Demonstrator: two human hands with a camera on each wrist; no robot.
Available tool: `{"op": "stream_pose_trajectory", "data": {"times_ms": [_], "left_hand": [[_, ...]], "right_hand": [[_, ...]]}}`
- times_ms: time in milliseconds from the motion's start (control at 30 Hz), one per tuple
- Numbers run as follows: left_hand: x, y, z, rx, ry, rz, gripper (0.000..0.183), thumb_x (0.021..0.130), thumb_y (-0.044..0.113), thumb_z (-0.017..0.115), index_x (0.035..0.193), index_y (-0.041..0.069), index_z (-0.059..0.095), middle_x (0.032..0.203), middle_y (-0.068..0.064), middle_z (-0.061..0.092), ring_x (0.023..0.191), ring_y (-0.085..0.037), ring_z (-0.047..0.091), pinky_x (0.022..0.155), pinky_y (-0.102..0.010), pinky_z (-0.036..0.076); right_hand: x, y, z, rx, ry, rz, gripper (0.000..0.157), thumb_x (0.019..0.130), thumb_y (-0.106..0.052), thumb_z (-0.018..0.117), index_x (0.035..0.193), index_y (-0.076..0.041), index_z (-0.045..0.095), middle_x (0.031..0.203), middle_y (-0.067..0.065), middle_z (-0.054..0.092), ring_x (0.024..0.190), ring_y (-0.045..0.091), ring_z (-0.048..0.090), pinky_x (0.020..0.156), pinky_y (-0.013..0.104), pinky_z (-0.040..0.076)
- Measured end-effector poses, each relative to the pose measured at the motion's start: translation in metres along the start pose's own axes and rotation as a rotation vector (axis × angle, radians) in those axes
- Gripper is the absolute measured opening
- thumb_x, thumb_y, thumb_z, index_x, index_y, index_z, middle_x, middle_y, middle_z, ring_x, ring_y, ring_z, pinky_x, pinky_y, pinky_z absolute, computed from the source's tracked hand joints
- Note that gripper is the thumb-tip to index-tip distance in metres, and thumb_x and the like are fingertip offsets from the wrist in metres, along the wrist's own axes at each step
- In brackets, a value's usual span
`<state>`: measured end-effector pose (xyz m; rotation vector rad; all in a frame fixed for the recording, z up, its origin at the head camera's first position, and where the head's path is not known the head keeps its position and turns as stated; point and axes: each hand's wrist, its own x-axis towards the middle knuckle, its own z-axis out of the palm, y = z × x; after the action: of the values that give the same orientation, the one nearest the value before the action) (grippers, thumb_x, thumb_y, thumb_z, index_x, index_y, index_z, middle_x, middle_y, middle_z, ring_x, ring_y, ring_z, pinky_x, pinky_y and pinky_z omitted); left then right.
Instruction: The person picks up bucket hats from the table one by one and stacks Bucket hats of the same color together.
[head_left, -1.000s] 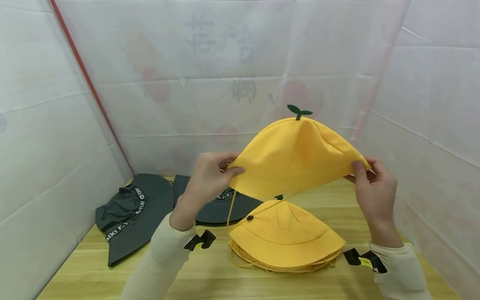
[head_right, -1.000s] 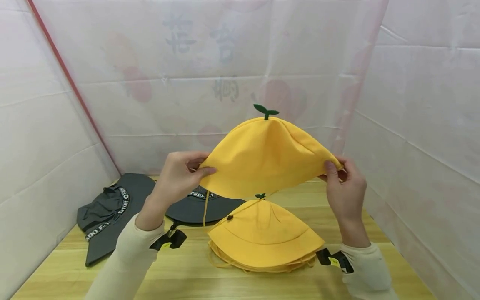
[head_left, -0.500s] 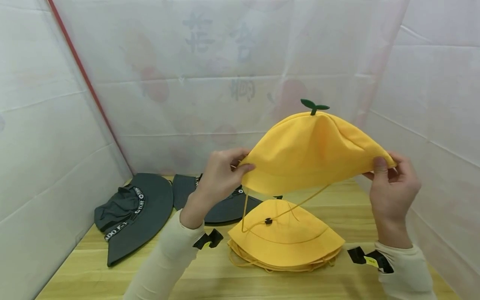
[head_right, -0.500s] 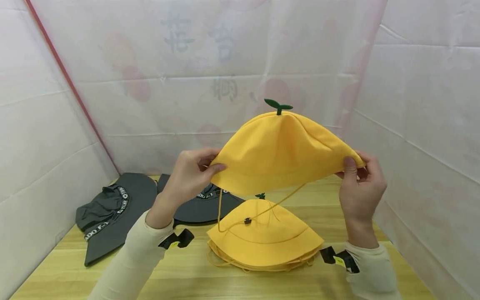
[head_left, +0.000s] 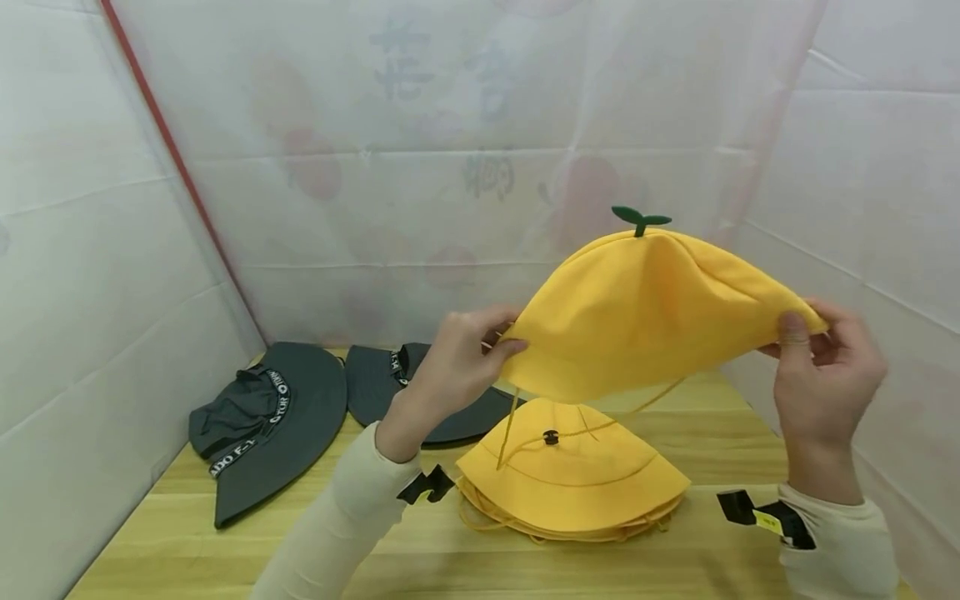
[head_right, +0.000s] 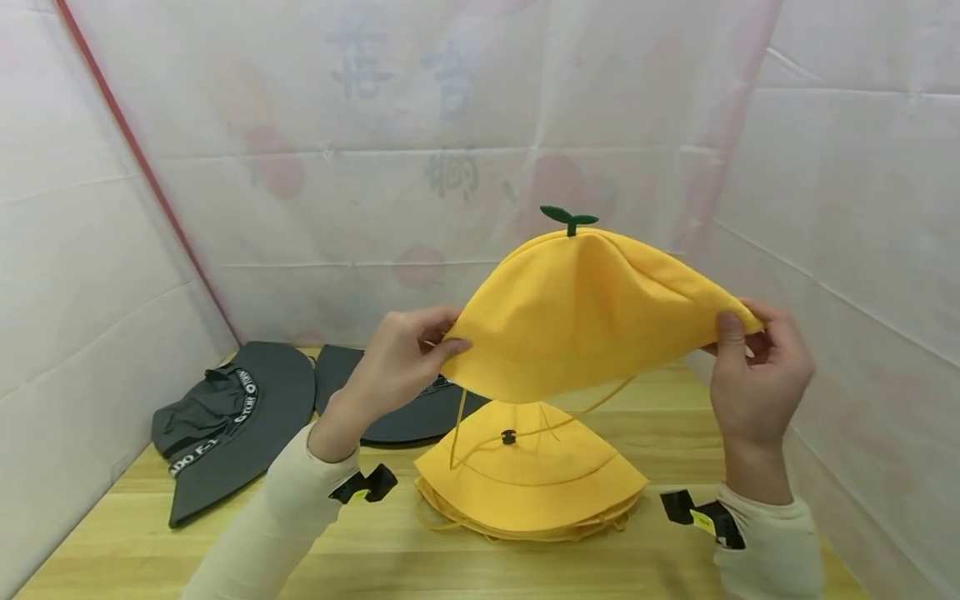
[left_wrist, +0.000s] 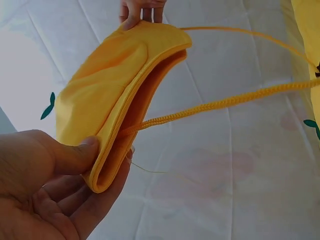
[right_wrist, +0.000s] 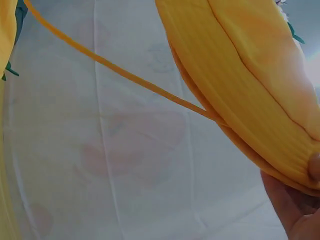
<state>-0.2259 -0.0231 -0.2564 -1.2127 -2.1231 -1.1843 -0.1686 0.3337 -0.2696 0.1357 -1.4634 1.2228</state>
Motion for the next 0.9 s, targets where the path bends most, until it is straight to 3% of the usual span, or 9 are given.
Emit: {"op": "stream_pose_trajectory", "data": {"times_ms": [100, 200, 433, 600, 800, 900], "left_hand": [[-0.005, -0.004, -0.002, 0.006, -0.019, -0.039, 0.019, 0.097, 0.007, 0.071, 0.115, 0.008, 0.075, 0.102, -0.008, 0.079, 0.082, -0.014, 0.076, 0.069, -0.02, 0.06], [-0.011, -0.01, -0.005, -0.003, -0.045, -0.096, 0.021, 0.097, 0.008, 0.071, 0.118, 0.009, 0.075, 0.102, -0.008, 0.079, 0.077, -0.011, 0.075, 0.065, -0.021, 0.058], [-0.024, -0.024, -0.01, -0.024, -0.122, -0.201, 0.03, 0.096, 0.008, 0.073, 0.125, 0.007, 0.073, 0.106, -0.009, 0.079, 0.079, -0.01, 0.076, 0.069, -0.021, 0.061], [-0.031, -0.027, -0.012, -0.022, -0.196, -0.274, 0.029, 0.096, 0.01, 0.073, 0.124, 0.007, 0.073, 0.101, -0.007, 0.08, 0.078, -0.007, 0.075, 0.069, -0.021, 0.06], [-0.041, -0.031, -0.009, -0.018, -0.261, -0.338, 0.028, 0.096, 0.012, 0.073, 0.125, 0.009, 0.074, 0.095, -0.003, 0.079, 0.074, -0.004, 0.071, 0.067, -0.022, 0.058], [-0.044, -0.034, -0.006, -0.026, -0.262, -0.358, 0.029, 0.096, 0.011, 0.074, 0.125, 0.007, 0.074, 0.098, -0.005, 0.079, 0.078, -0.006, 0.074, 0.069, -0.021, 0.06]], "right_hand": [[0.001, 0.002, -0.003, -0.119, -0.119, 0.118, 0.018, 0.095, -0.003, 0.071, 0.113, 0.001, 0.074, 0.099, -0.005, 0.069, 0.07, -0.001, 0.07, 0.062, 0.012, 0.057], [0.001, 0.004, -0.005, -0.25, -0.28, 0.163, 0.018, 0.098, -0.007, 0.068, 0.116, -0.003, 0.072, 0.099, -0.013, 0.068, 0.073, -0.005, 0.068, 0.064, 0.01, 0.056], [-0.002, 0.009, -0.009, -0.404, -0.569, 0.071, 0.03, 0.102, -0.013, 0.065, 0.126, 0.005, 0.068, 0.098, -0.034, 0.062, 0.075, -0.015, 0.065, 0.065, 0.006, 0.054], [-0.001, 0.013, -0.013, -0.443, -0.743, 0.03, 0.03, 0.101, -0.011, 0.066, 0.128, 0.002, 0.068, 0.102, -0.038, 0.061, 0.082, -0.017, 0.062, 0.069, 0.004, 0.052], [-0.003, 0.018, -0.01, -0.454, -0.821, -0.044, 0.022, 0.098, -0.007, 0.07, 0.12, -0.003, 0.073, 0.1, -0.033, 0.064, 0.085, -0.017, 0.061, 0.073, 0.001, 0.049], [-0.002, 0.019, -0.01, -0.476, -0.869, -0.052, 0.022, 0.097, -0.008, 0.07, 0.118, -0.005, 0.074, 0.101, -0.018, 0.072, 0.085, -0.016, 0.061, 0.07, 0.003, 0.05]]}}
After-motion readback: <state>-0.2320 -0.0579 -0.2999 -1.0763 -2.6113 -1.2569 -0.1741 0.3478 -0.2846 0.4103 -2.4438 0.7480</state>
